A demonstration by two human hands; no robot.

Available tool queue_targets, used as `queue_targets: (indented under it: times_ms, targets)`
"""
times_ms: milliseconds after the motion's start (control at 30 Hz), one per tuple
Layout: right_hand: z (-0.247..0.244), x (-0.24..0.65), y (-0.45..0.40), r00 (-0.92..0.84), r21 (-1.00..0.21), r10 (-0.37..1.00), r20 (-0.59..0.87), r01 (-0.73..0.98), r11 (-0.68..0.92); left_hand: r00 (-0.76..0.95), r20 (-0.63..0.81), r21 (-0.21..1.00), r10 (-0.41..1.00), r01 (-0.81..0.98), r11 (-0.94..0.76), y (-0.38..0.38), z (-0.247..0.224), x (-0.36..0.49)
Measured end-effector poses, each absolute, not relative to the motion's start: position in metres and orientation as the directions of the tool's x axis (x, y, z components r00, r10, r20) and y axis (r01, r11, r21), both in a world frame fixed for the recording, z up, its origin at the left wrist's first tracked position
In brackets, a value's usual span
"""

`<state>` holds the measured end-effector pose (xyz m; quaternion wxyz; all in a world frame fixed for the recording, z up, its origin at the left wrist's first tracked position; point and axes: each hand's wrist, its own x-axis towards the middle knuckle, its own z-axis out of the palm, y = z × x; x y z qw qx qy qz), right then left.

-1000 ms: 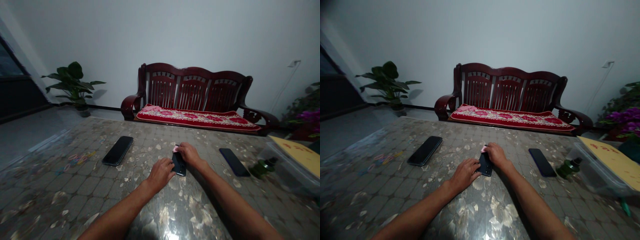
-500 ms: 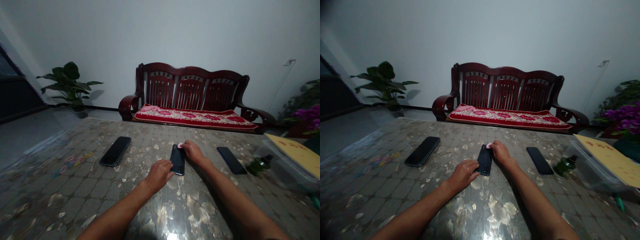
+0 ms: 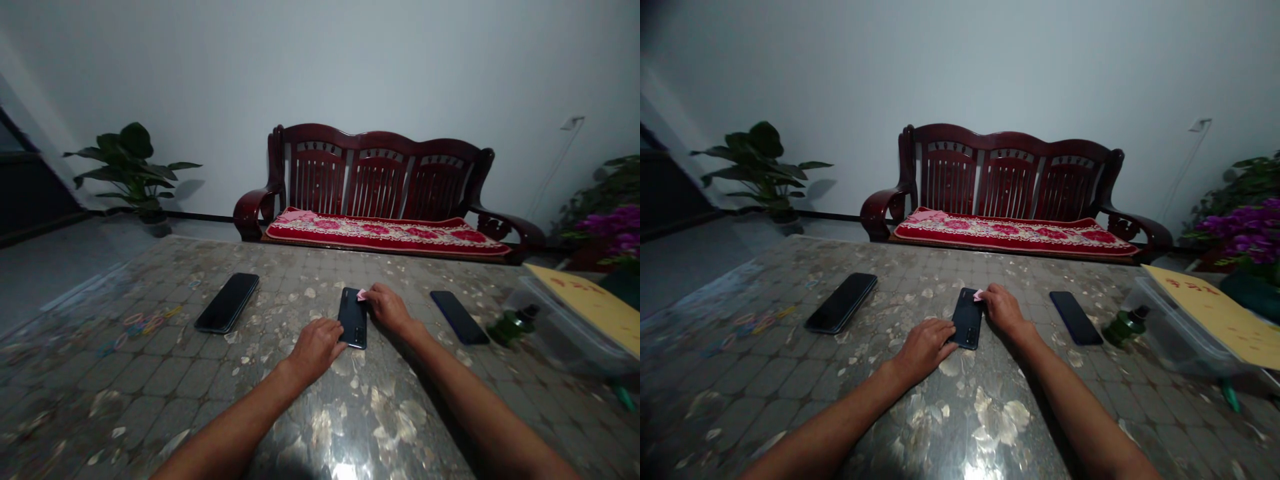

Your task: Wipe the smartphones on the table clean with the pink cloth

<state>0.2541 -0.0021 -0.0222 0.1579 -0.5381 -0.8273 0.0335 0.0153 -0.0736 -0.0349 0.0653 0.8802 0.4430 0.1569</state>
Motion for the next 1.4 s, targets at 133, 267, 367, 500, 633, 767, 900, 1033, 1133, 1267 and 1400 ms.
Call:
queue_targets:
  times_ms: [133,267,367,500,633,767,900,1033,1133,1267,1400]
  targets:
    - [-0.029,0.253,-0.016,-0.446,-0.257,0.864,0.235,0.828,0.498,0.56,0.224,0.248,0.797,0.759,-0.603,-0.074,-0.036,0.015]
    - [-0.03,0.253,-0.032,-0.563,-0.31,0.782,0.267,0.718,0.622,0.565,0.256,0.228,0.784,0.753,-0.617,-0.074,-0.039,0.016]
    - [-0.033,0.253,-0.032,-0.559,-0.37,0.773,0.3,0.678,0.635,0.573,0.27,0.191,0.774,0.756,-0.627,-0.074,-0.042,0.018]
    - [-0.044,0.247,-0.024,-0.441,-0.446,0.83,0.342,0.701,0.557,0.576,0.273,0.137,0.77,0.769,-0.624,-0.074,-0.043,0.02]
    - [-0.046,0.238,-0.022,-0.435,-0.46,0.823,0.364,0.684,0.566,0.569,0.27,0.127,0.777,0.778,-0.615,-0.076,-0.042,0.017]
    - [-0.036,0.233,-0.022,-0.521,-0.487,0.794,0.314,0.629,0.606,0.565,0.252,0.122,0.785,0.786,-0.606,-0.078,-0.038,0.012]
    - [-0.028,0.23,-0.021,-0.556,-0.494,0.789,0.261,0.625,0.604,0.575,0.235,0.107,0.784,0.786,-0.609,-0.08,-0.035,0.009]
    - [-0.031,0.227,-0.023,-0.523,-0.464,0.813,0.256,0.672,0.577,0.571,0.26,0.142,0.779,0.776,-0.615,-0.078,-0.036,0.005]
    - [-0.033,0.225,-0.023,-0.437,-0.392,0.851,0.292,0.757,0.523,0.543,0.303,0.177,0.783,0.775,-0.606,-0.074,-0.038,0.001]
    - [-0.032,0.223,-0.022,-0.393,-0.288,0.872,0.292,0.833,0.472,0.531,0.329,0.19,0.781,0.772,-0.606,-0.07,-0.04,-0.001]
    - [-0.029,0.226,-0.027,-0.468,-0.289,0.841,0.273,0.794,0.535,0.556,0.327,0.173,0.764,0.76,-0.627,-0.069,-0.039,-0.001]
